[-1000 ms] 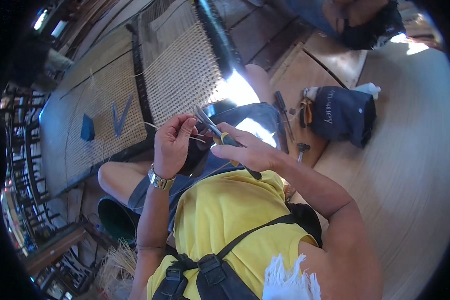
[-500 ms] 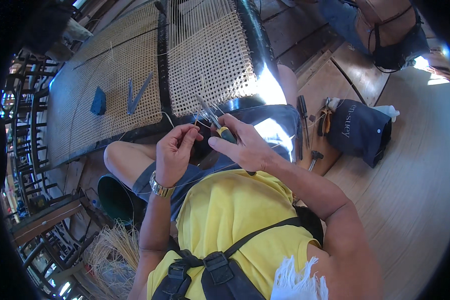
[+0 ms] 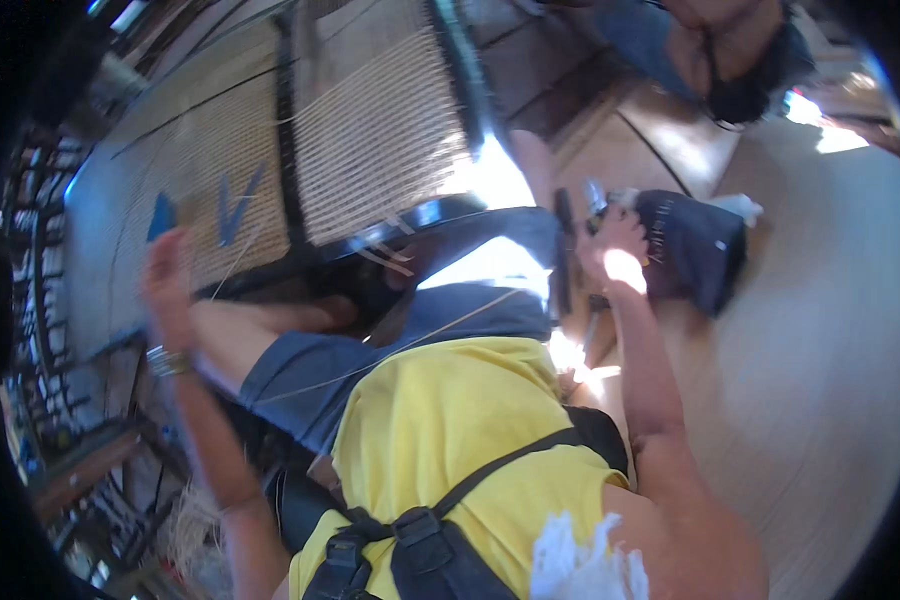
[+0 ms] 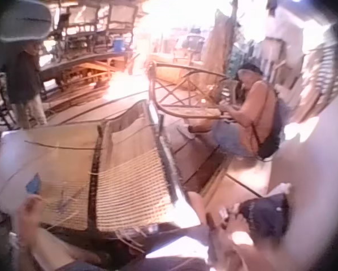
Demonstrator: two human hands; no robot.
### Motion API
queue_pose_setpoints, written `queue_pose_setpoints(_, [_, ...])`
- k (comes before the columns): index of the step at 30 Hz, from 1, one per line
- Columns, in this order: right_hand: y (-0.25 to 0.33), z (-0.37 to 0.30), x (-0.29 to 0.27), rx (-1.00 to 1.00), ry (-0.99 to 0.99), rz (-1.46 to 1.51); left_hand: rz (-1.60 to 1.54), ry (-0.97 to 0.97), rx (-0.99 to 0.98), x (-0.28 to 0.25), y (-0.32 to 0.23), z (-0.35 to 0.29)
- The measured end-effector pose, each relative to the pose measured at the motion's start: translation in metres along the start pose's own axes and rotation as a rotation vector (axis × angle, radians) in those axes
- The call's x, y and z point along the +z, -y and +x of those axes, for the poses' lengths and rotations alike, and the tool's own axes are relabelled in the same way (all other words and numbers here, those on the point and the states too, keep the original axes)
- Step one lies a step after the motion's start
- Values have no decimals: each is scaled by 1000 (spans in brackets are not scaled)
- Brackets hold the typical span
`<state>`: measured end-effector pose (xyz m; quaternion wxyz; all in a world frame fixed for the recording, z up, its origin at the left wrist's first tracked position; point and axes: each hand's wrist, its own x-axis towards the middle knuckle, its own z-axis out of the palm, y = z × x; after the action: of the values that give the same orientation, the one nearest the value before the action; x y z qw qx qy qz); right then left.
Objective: The recorder is weaving bamboo or rattan material into a mesh pattern on a large furniture frame.
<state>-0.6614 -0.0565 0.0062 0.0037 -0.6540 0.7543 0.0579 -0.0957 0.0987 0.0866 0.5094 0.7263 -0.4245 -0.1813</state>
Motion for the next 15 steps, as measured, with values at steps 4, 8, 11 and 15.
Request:
queue_pose_setpoints(4, [-14,-28,35,-11,255,-152,879,-313,14,-270,64,81])
queue_pose_setpoints(8, [-14,-40,10,-102,141,106,446,-321,-19,-301,9,91])
queue_pose_setpoints(11, [69,-33,-87,-389,-145,706,455,-98,43,-166,-56,55])
queue_pose_setpoints(15, [164,-79,-170,-866,-30,844,205,680,97,32,-109,-7])
